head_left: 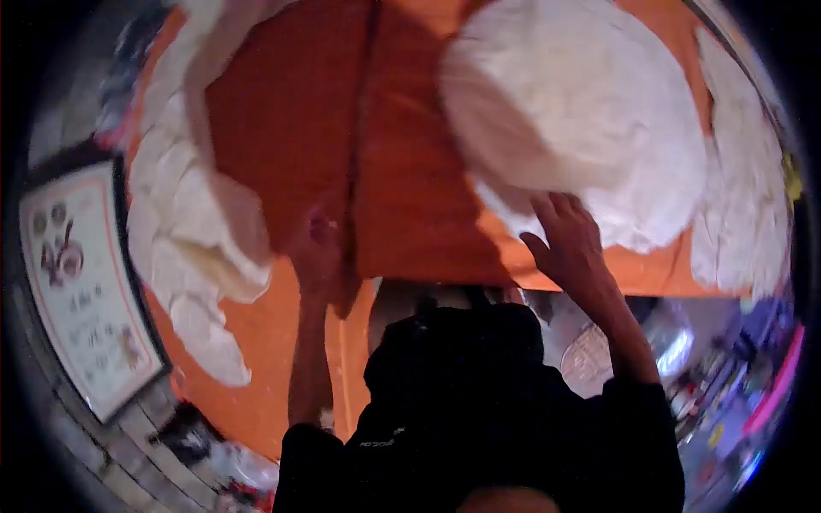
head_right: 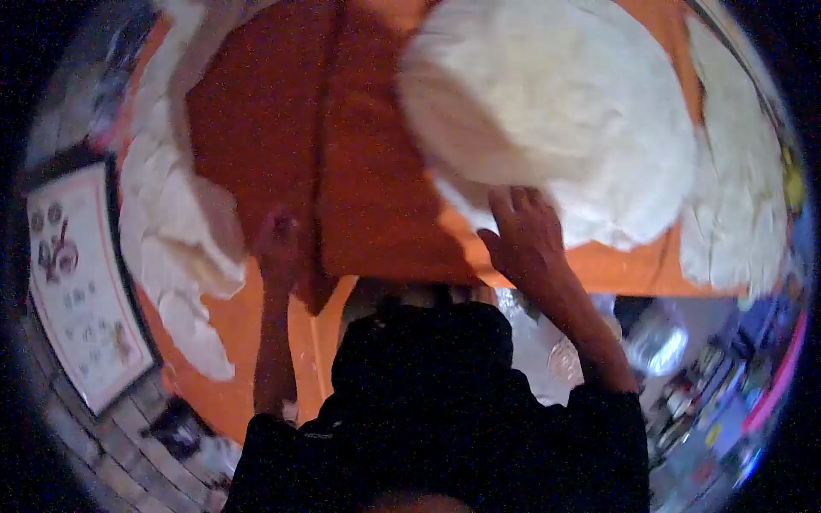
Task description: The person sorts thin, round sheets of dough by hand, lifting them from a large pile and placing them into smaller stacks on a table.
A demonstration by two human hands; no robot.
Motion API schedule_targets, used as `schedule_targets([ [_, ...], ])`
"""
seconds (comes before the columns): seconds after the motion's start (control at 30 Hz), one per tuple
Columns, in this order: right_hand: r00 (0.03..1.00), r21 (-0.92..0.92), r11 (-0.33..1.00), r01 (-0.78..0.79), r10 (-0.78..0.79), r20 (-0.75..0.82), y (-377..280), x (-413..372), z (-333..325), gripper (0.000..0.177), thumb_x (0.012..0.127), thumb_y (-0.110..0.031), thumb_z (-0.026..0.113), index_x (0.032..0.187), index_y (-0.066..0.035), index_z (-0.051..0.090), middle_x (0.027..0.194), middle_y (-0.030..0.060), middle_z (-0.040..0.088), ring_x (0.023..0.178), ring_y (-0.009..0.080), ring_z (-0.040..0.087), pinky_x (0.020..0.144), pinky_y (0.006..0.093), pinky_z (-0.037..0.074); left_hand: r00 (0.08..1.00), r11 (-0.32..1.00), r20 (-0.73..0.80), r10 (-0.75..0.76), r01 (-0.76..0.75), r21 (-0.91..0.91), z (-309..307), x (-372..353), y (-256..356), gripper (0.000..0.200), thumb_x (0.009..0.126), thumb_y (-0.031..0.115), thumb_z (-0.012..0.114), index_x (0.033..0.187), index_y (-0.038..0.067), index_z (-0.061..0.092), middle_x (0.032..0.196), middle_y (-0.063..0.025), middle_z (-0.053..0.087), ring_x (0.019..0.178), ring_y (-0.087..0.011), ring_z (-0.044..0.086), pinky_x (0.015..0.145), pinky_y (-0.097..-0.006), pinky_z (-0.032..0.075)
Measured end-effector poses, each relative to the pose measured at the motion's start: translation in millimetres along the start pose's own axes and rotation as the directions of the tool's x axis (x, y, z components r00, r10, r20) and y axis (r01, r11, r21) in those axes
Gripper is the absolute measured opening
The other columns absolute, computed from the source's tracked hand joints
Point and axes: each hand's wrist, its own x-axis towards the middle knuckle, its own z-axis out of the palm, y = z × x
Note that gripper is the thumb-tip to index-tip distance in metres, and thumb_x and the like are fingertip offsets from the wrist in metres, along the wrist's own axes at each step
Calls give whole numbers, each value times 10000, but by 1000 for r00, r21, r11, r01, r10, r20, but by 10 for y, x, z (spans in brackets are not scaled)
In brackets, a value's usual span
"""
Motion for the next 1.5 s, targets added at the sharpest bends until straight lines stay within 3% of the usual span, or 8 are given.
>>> schedule_targets([
  [0.2, 931, 424, 891, 162, -280, 233, -924, 358, 610, 313, 792, -187, 740, 1047, -34, 643, 1007, 121, 684, 880, 291, 657, 766, 399, 529, 887, 834, -405, 221, 43, 551, -691, -406, -987, 402, 780, 168, 694, 1138, 7, 608, 1140, -220, 594, 1057, -421, 554, 878, -498, 487],
  [0.37, 784, 770, 430, -471, -196, 589, -1957, 913, 1263, 200, 872, -235, 699, 897, -43, 649, 851, 24, 666, 789, 139, 634, 678, 331, 517, 913, 860, -332, 239, -40, 509, -974, -528, -1318, 364, 775, 156, 700, 1106, 28, 620, 1165, -199, 585, 1064, -405, 556, 902, -483, 482],
  [0.53, 890, 871, 492, 9, -400, 217, -2502, 1631, 2286, 248, 904, -292, 661, 973, -54, 649, 910, 36, 661, 795, 157, 628, 684, 326, 510, 832, 896, -444, 332, -132, 423, -1441, -691, -1049, 311, 785, 123, 701, 1075, 36, 628, 1078, -165, 607, 1022, -365, 579, 890, -463, 489],
  [0.7, 810, 792, 229, -566, -27, 586, -3422, 1993, 2279, 284, 918, -300, 634, 1062, -56, 658, 949, 56, 656, 826, 170, 619, 717, 313, 502, 773, 832, -561, 295, 81, 549, -2039, -827, -1641, 375, 761, 152, 739, 1096, 35, 618, 1055, -139, 625, 1033, -349, 585, 881, -448, 492],
  [0.87, 935, 852, 475, -217, -148, 321, -3655, 1775, 1902, 296, 931, -293, 607, 1028, -23, 678, 920, 52, 682, 812, 166, 621, 727, 331, 497, 707, 814, -706, 44, 384, 435, -2174, -866, -2622, 593, 728, 290, 755, 1216, 5, 570, 1187, -213, 595, 1092, -402, 562, 902, -487, 481],
  [1.17, 995, 776, 624, -93, 84, 52, -2471, 1833, 940, 203, 925, -191, 579, 967, -3, 641, 820, 5, 616, 750, 94, 554, 649, 259, 458, 878, 439, -375, 296, 224, 870, -2274, -781, -3542, 340, 856, 372, 680, 1010, 70, 645, 1072, -164, 635, 999, -356, 600, 807, -468, 517],
  [1.27, 977, 702, 712, -29, 168, -129, -2173, 1787, 472, 212, 918, -211, 591, 806, -31, 597, 696, -34, 524, 638, 76, 452, 548, 275, 388, 845, 479, -518, -135, 513, 712, -2392, -708, -3443, 290, 917, 361, 618, 850, 79, 639, 769, -102, 630, 757, -279, 614, 632, -402, 528],
  [1.5, 718, 348, 816, 462, -113, -687, -179, 1551, -1919, 258, 962, -68, 564, 1198, 29, 600, 1068, 69, 666, 879, 126, 607, 781, 267, 510, 898, 888, -440, -19, 218, 405, -2931, -826, -3221, 317, 999, 194, 447, 1184, -22, 587, 1170, -207, 618, 1067, -364, 593, 929, -419, 476],
])
